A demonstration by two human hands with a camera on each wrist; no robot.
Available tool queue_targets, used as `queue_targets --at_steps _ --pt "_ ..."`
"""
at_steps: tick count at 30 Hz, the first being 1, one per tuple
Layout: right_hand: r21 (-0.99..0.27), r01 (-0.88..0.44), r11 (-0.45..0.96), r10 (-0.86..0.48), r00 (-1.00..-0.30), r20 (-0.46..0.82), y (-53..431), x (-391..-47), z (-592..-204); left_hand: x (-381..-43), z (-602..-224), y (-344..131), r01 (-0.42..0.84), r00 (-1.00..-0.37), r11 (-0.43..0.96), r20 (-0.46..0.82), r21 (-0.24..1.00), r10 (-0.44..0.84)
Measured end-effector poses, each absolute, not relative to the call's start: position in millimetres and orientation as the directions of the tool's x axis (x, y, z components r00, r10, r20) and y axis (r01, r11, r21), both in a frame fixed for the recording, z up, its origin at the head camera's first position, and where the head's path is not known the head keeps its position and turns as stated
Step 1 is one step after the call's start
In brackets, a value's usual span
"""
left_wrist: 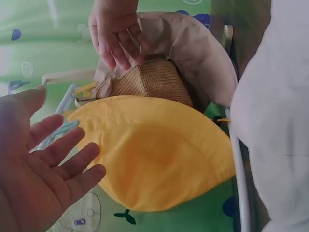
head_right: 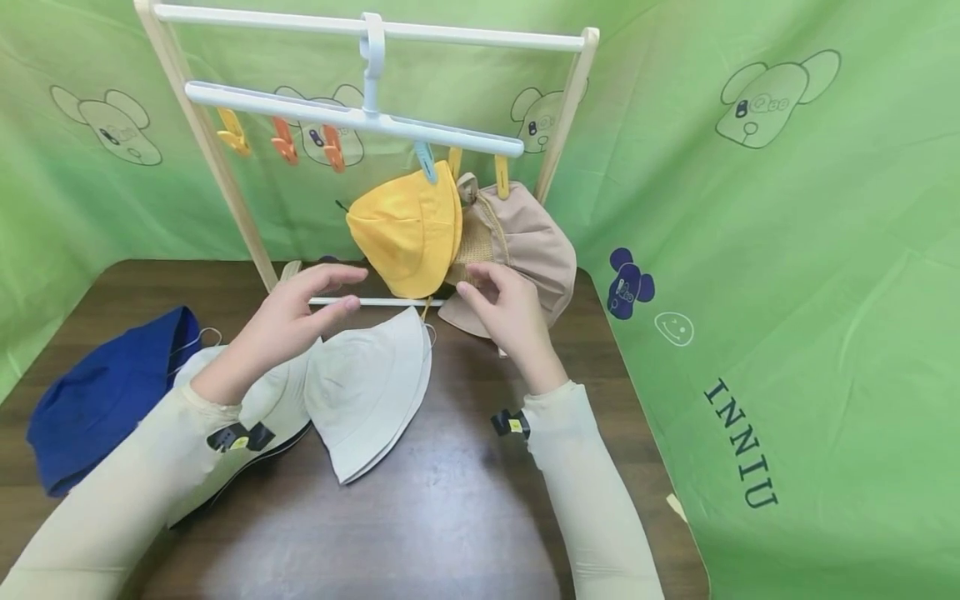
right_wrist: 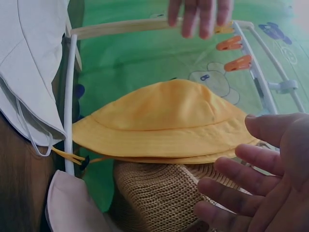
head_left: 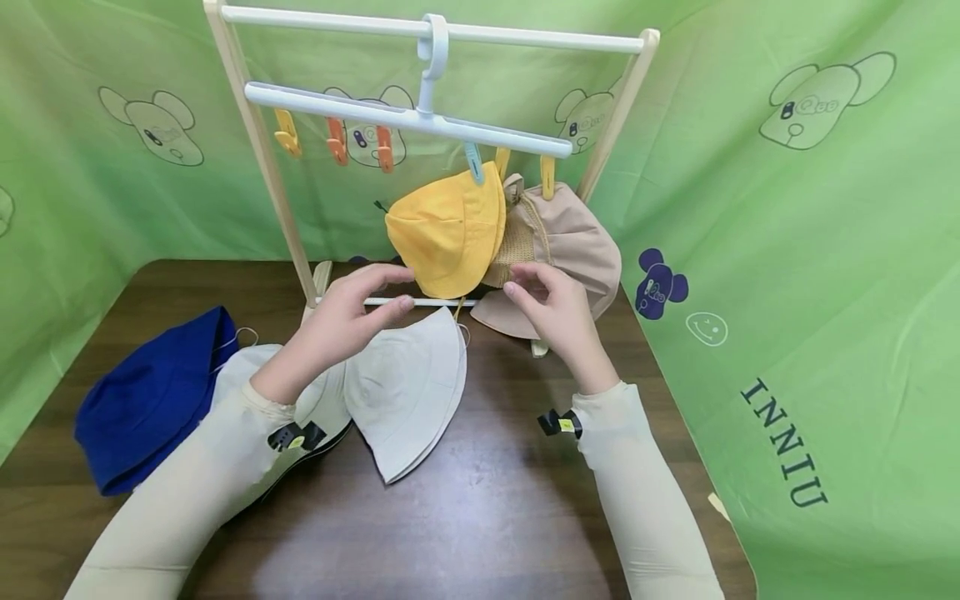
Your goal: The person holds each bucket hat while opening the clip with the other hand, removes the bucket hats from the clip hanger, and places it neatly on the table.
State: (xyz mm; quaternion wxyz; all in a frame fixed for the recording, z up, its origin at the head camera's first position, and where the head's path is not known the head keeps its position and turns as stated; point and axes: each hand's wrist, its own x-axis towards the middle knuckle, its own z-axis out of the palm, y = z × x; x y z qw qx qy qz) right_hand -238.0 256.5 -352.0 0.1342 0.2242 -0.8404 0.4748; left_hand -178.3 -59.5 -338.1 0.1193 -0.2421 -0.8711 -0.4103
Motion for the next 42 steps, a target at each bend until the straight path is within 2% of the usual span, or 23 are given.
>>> queue_targets --at_steps 15,31,42 --pt "-0.745 -0.506 0.434 -0.226 -0.862 0.454 249.0 -250.9 -340.8 -212.0 -285.2 -31.4 0.572 -0.817 0.566 0.471 0.593 0.332" --pt "-0.754 -0.444 0.484 -0.184 -0.894 0.409 240.9 -260.5 -332.5 -247.5 -258.0 -14.9 0.432 -0.902 0.608 0.338 0.667 0.270" --pt "-0.792 -0.413 0.450 -0.162 -0.910 0.383 235.4 -266.4 -330.4 -274.1 -251.9 -4.3 0.319 -0.948 0.604 0.245 0.730 0.203"
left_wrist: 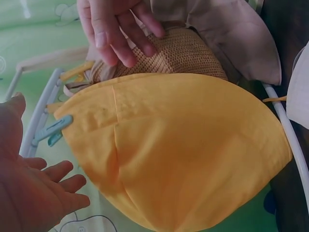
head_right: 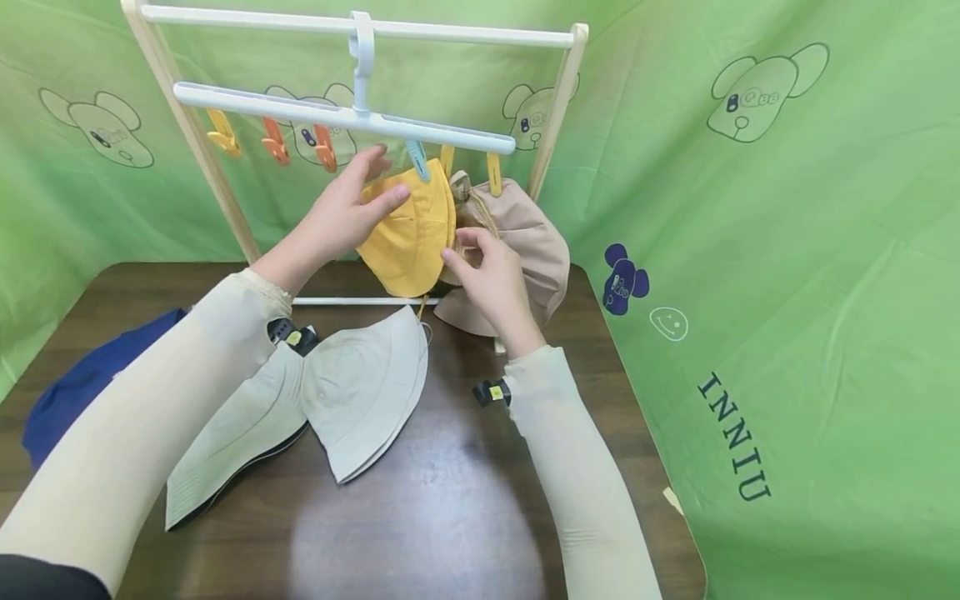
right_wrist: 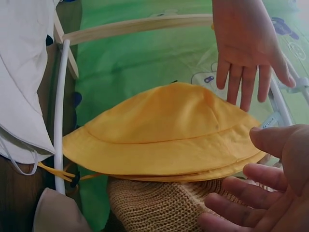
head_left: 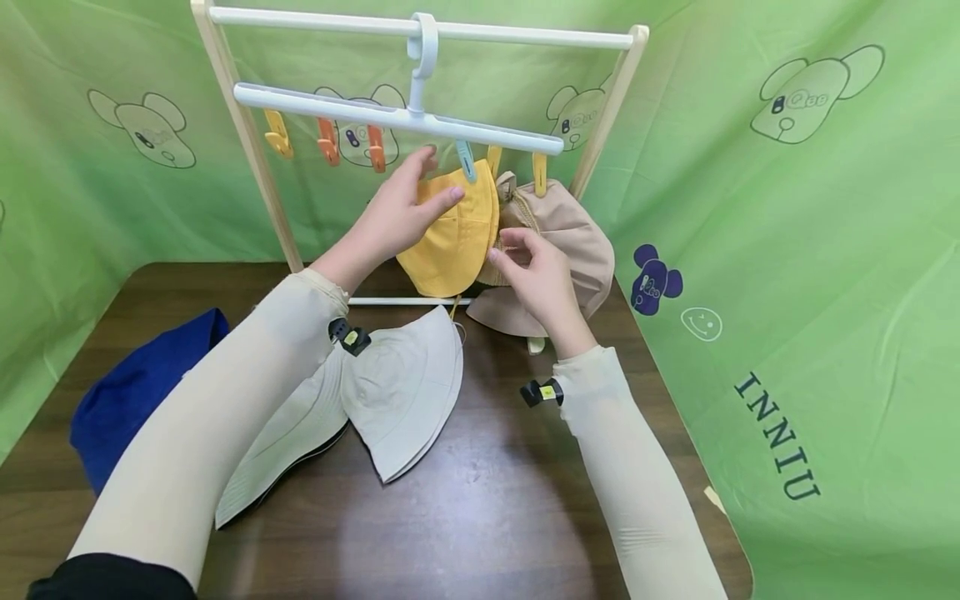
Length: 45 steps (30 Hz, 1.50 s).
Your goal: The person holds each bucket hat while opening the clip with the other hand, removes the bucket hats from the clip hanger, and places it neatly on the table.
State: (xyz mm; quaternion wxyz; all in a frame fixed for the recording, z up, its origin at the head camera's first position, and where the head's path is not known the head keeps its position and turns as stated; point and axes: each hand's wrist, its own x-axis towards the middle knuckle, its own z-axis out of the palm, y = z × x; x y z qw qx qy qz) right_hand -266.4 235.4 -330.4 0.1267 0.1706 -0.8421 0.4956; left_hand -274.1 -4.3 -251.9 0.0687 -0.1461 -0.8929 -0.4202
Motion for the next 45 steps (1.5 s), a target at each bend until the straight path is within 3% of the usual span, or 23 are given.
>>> queue_targets --at_steps 14,29,45 --pt "-0.821 -0.348 0.453 -0.117 -0.936 0.332 227.4 -276.8 -319.9 -299.6 -239.7 2.4 0.246 -0.969 0.569 0.177 0.784 0.175" --pt "-0.845 -0.317 0.431 -0.110 -0.948 0.299 216.2 -276.1 -306.7 -325.1 -230.9 3.2 0.222 -0.967 0.539 0.113 0.813 0.229" --pt "-0.838 -0.320 0.442 -0.126 -0.947 0.295 215.1 -277.0 -307.9 -330.0 -224.7 1.9 0.251 -0.953 0.465 0.132 0.849 0.273"
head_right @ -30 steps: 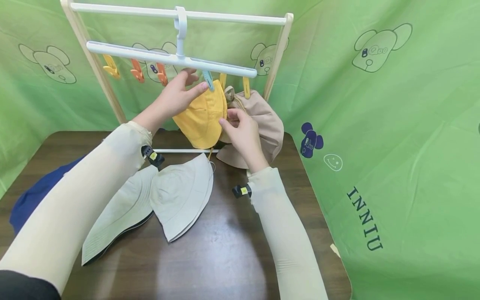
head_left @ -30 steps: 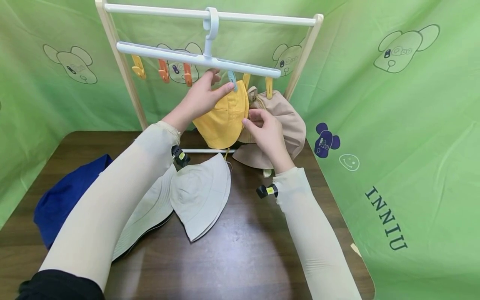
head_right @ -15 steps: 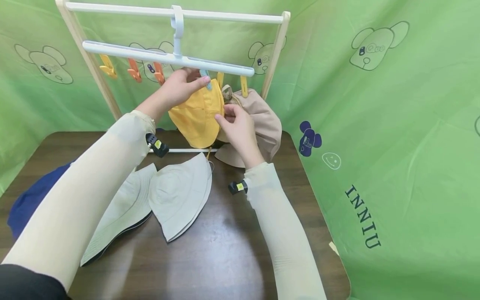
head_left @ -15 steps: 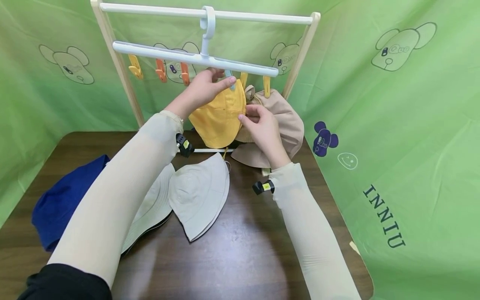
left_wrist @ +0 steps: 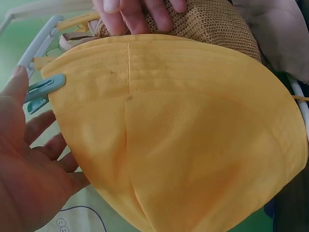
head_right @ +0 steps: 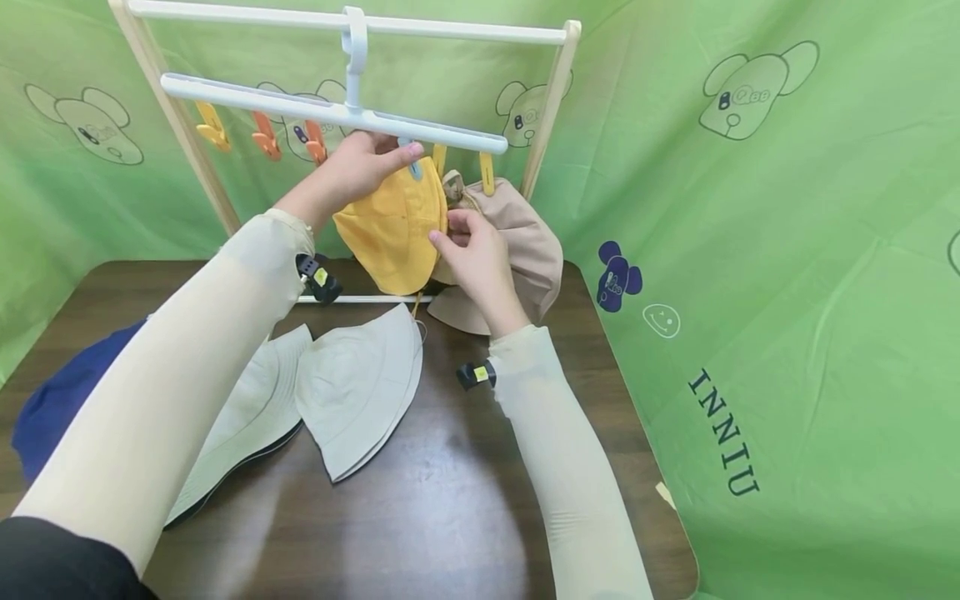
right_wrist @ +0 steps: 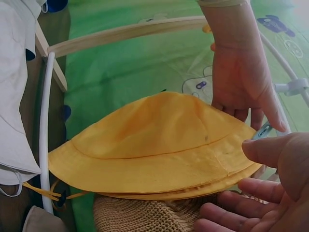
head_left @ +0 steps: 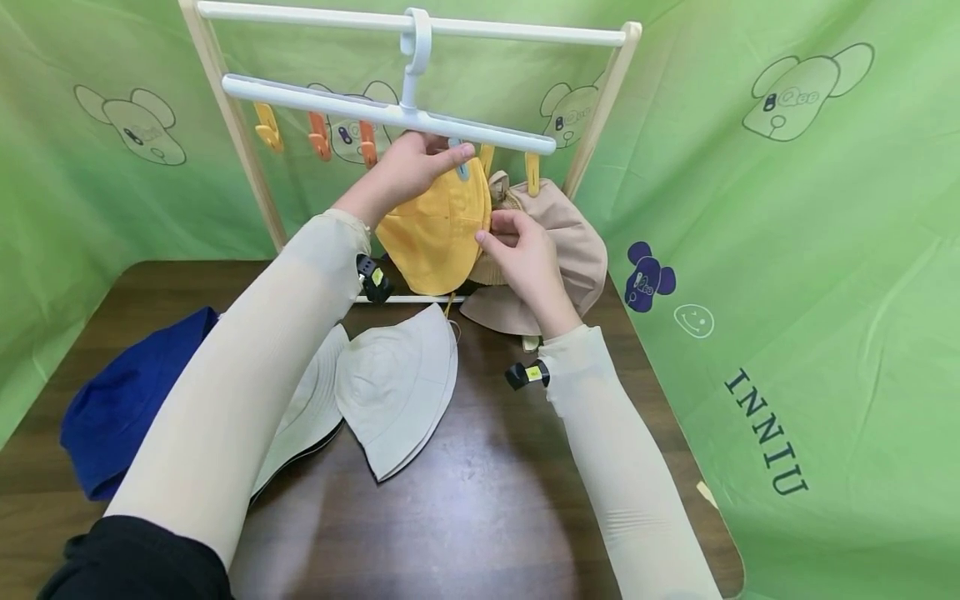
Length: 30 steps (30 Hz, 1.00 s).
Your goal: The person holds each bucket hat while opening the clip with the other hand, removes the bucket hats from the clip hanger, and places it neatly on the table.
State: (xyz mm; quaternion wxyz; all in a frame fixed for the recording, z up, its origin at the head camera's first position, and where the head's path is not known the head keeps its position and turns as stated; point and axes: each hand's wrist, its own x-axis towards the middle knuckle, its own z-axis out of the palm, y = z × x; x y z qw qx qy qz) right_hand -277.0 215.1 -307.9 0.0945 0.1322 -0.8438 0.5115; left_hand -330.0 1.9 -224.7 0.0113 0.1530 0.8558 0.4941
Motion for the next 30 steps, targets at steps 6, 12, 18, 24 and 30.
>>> queue_targets --at_steps 6,12,18,24,30 --pt "-0.841 -0.313 0.441 -0.132 -0.950 0.284 213.5 -281.2 -308.1 -332.4 -226.9 2.9 0.256 -0.947 0.455 0.127 0.853 0.295" --pt "-0.852 -0.302 0.428 -0.130 -0.953 0.273 212.5 -286.6 -311.2 -331.7 -224.5 4.6 0.216 -0.954 0.414 0.101 0.884 0.282" --pt "-0.847 -0.285 0.449 -0.135 -0.959 0.251 209.5 -288.4 -311.2 -326.9 -223.0 7.4 0.194 -0.962 0.375 0.100 0.907 0.255" --pt "-0.832 -0.268 0.486 -0.141 -0.963 0.228 207.8 -289.5 -311.6 -328.0 -226.1 10.4 0.204 -0.961 0.337 0.123 0.919 0.248" --pt "-0.840 -0.277 0.467 -0.163 -0.960 0.226 205.6 -292.7 -314.9 -332.0 -229.6 11.1 0.234 -0.953 0.342 0.145 0.910 0.267"
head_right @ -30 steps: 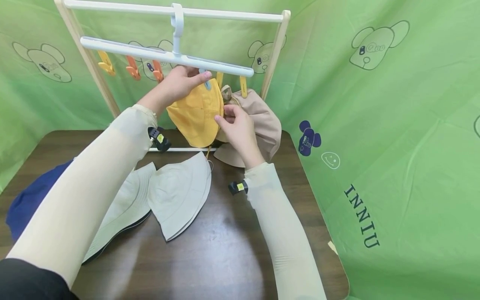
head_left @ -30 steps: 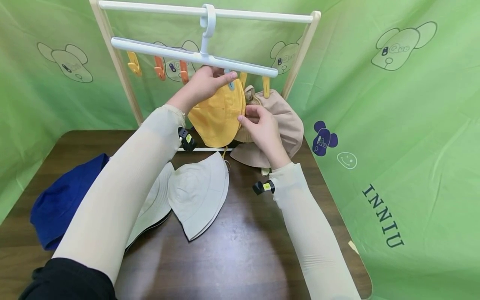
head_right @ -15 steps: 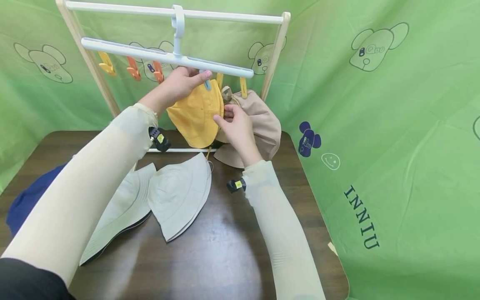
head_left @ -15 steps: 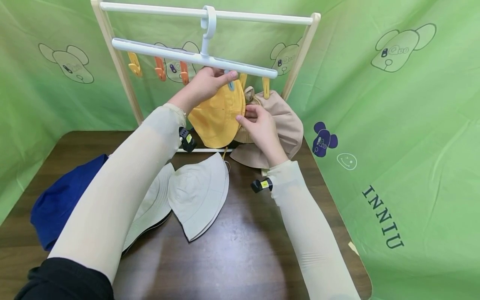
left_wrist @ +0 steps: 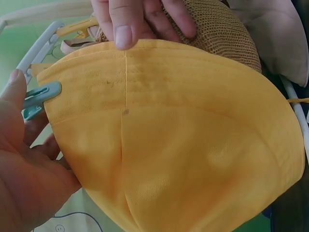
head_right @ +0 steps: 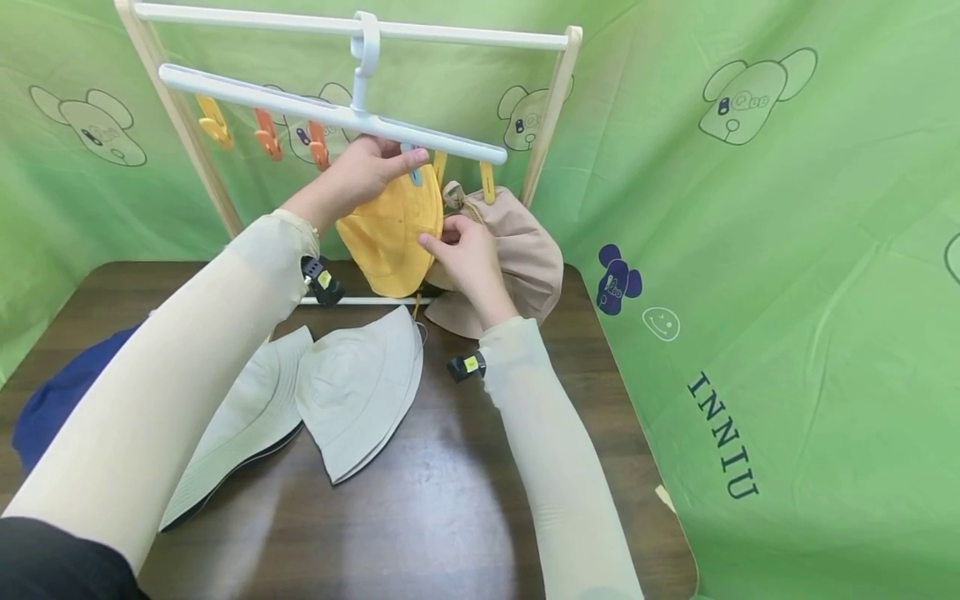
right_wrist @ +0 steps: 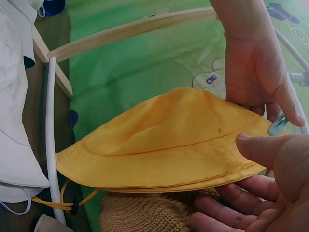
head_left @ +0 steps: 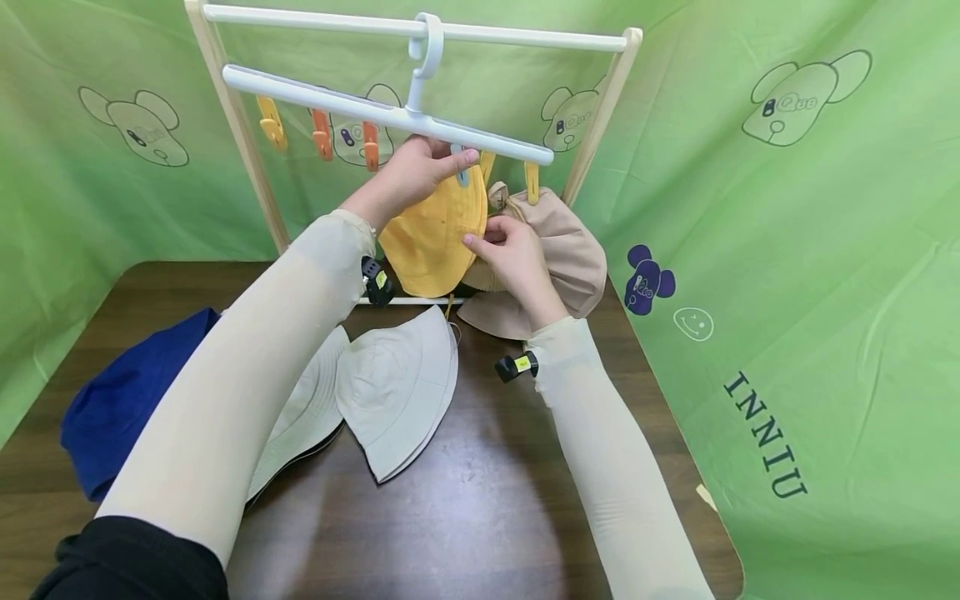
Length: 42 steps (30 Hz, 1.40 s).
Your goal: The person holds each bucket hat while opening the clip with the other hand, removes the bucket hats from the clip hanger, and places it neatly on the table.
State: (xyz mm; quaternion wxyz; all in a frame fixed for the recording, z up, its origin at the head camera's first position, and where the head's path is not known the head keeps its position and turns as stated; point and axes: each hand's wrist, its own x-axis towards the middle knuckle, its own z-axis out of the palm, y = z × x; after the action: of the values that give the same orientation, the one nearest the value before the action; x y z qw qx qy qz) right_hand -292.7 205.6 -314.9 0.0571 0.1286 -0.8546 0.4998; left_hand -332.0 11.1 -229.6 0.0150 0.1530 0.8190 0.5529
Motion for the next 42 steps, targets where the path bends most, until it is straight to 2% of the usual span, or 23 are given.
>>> queue_targets --at_steps 14,27,42 --pt "-0.860 -0.264 0.436 -0.150 -0.964 0.220 195.6 -304.7 -330.6 -331.7 -228.3 14.9 0.184 -0.969 0.281 0.125 0.942 0.216" --pt "-0.856 -0.287 0.429 -0.119 -0.958 0.262 194.1 -305.7 -334.4 -332.5 -229.0 15.5 0.195 -0.963 0.270 0.131 0.943 0.237" --pt "-0.867 -0.256 0.429 -0.097 -0.967 0.237 195.3 -304.6 -335.8 -332.0 -227.9 17.3 0.170 -0.968 0.268 0.109 0.948 0.226"
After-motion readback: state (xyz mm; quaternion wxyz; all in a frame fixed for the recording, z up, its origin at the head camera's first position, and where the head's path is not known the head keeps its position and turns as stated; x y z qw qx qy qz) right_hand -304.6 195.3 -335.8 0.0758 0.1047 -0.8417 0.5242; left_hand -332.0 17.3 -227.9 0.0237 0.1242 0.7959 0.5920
